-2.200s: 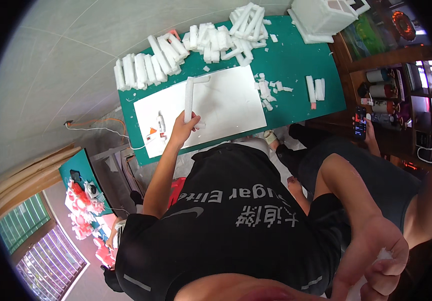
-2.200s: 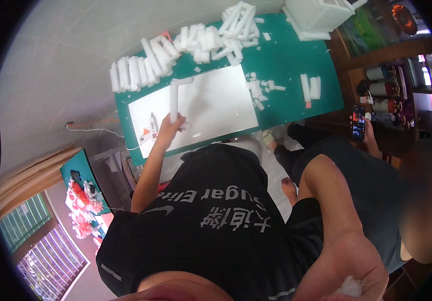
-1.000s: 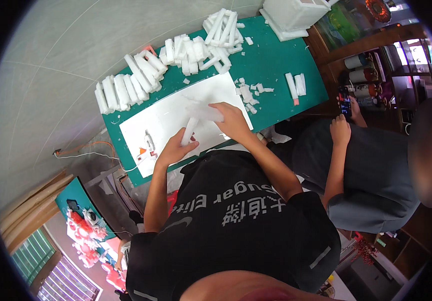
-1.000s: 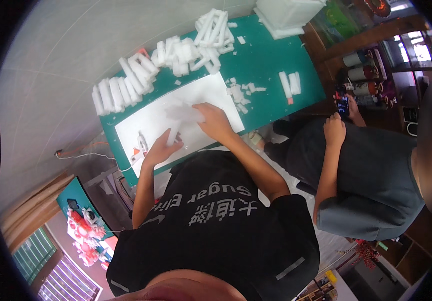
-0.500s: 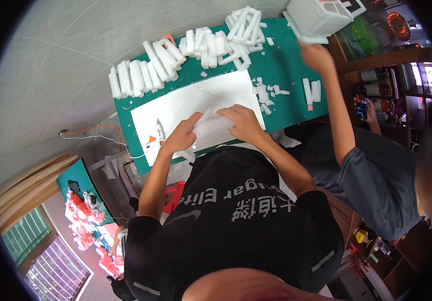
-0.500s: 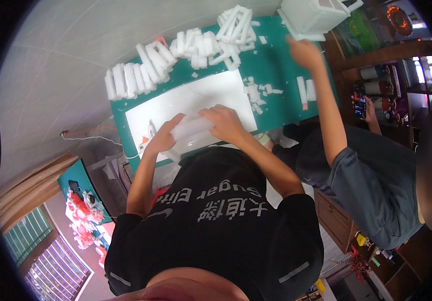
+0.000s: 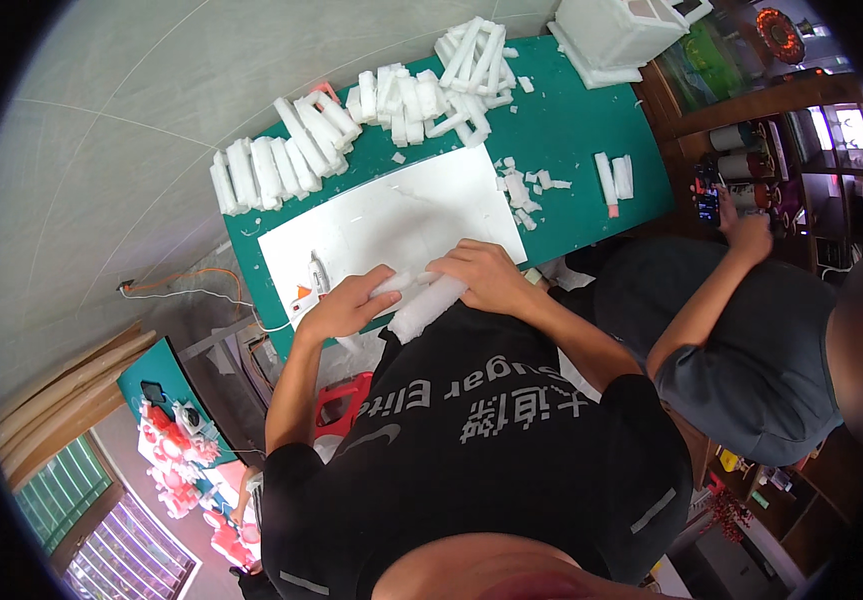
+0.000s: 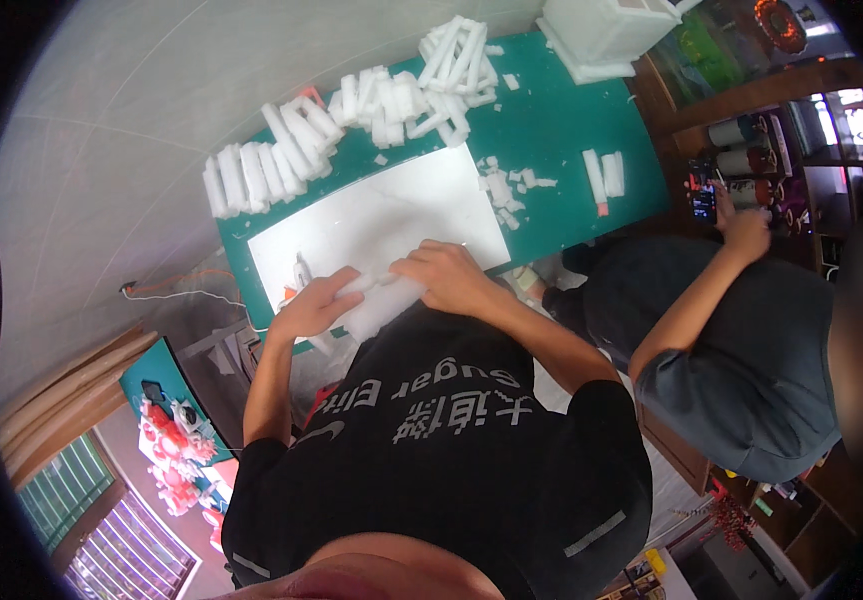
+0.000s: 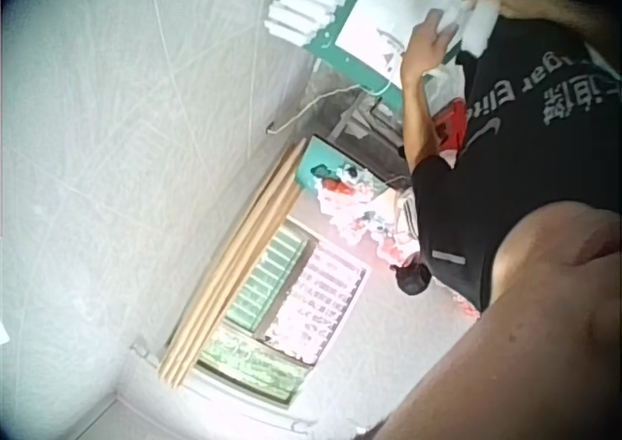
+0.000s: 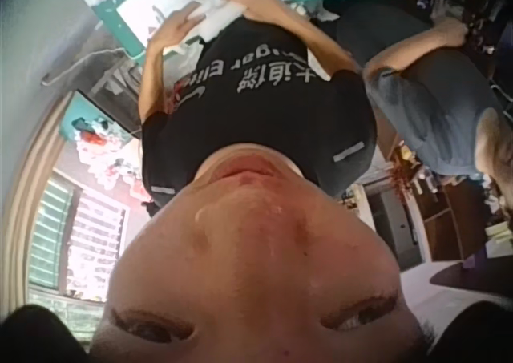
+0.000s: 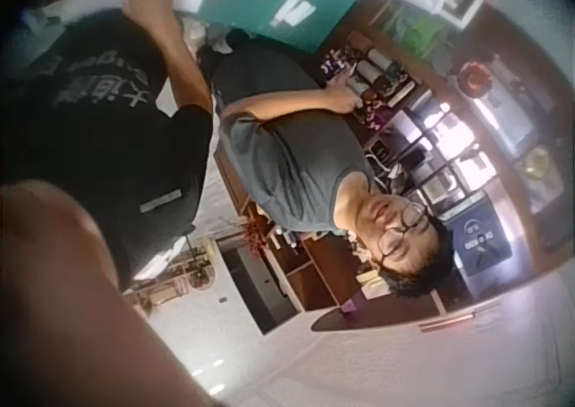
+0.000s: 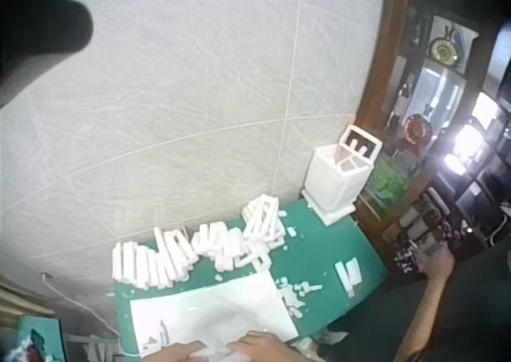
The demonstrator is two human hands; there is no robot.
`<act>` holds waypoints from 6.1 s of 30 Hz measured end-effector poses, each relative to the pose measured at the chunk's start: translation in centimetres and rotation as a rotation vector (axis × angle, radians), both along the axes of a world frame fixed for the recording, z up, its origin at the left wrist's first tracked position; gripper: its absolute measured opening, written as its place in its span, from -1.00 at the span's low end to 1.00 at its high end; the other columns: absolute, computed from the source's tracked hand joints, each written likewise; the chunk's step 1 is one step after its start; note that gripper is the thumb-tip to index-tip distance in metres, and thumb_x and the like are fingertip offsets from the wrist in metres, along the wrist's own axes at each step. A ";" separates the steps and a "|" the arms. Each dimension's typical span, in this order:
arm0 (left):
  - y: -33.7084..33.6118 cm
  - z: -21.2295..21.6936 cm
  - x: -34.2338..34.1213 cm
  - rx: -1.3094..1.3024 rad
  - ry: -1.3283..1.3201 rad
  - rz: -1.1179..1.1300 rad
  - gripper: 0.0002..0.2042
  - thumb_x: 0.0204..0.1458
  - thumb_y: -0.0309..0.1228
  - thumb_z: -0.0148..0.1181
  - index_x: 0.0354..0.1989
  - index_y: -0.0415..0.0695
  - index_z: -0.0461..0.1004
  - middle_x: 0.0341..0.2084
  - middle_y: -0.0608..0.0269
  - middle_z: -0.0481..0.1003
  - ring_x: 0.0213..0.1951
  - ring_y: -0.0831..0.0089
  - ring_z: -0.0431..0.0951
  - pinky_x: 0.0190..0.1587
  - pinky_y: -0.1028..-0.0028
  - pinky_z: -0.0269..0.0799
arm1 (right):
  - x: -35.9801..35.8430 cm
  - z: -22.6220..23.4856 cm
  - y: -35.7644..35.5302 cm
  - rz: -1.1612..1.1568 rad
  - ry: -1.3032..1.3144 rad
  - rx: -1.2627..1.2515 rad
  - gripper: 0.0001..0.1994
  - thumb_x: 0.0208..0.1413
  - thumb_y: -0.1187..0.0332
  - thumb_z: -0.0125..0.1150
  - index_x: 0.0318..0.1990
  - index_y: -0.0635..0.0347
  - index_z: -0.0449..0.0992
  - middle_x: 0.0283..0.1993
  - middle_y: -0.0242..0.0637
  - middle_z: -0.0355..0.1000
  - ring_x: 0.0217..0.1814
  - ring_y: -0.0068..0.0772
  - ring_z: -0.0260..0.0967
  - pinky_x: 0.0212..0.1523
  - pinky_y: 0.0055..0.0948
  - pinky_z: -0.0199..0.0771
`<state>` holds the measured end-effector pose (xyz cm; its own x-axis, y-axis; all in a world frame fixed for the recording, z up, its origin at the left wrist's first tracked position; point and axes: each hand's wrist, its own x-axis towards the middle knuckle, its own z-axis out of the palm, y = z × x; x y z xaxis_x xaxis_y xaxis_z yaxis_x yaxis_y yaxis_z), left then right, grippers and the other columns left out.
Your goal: Applying hot glue to white foam blocks and assembling them into a structure.
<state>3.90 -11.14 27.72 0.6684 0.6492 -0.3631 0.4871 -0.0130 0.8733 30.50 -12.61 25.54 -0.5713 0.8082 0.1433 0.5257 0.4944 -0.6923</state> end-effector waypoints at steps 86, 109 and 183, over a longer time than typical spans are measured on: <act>-0.3 -13.4 6.1 -0.418 -0.274 0.813 -0.62 0.06 -0.44 0.04 0.09 -0.22 0.32 -0.21 0.25 0.39 -0.21 0.48 0.46 -0.15 0.46 0.39 | 14.4 -16.0 6.4 -0.995 0.207 -0.519 -0.54 -0.01 0.29 0.29 0.05 0.32 0.45 -0.18 -0.10 0.52 -0.23 -0.14 0.49 -0.20 -0.29 0.46; 0.1 -15.4 6.7 -0.239 -0.138 0.361 -0.43 0.14 -0.31 0.14 0.30 -0.16 0.13 -0.08 0.06 0.50 -0.25 0.41 0.55 -0.23 0.48 0.46 | 27.4 -20.0 5.1 -1.287 -0.231 -0.272 -0.38 -0.19 0.19 0.38 0.05 0.29 0.37 -0.13 0.00 0.50 -0.08 -0.05 0.48 -0.07 -0.19 0.46; -12.0 -16.6 2.3 -0.061 -0.043 1.151 -0.64 0.12 -0.32 0.14 0.07 -0.16 0.38 -0.22 0.11 0.52 -0.36 0.41 0.57 -0.26 0.45 0.48 | 9.4 -14.4 30.1 -0.909 -0.004 0.081 -0.28 -0.16 0.10 0.40 0.13 0.32 0.28 -0.21 0.02 0.48 -0.19 0.07 0.47 -0.15 -0.05 0.44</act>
<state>6.20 -23.11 11.12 -0.2959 0.8646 -0.4060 0.1527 0.4624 0.8734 39.94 17.45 11.14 0.2802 0.9346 0.2191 0.7388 -0.0642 -0.6709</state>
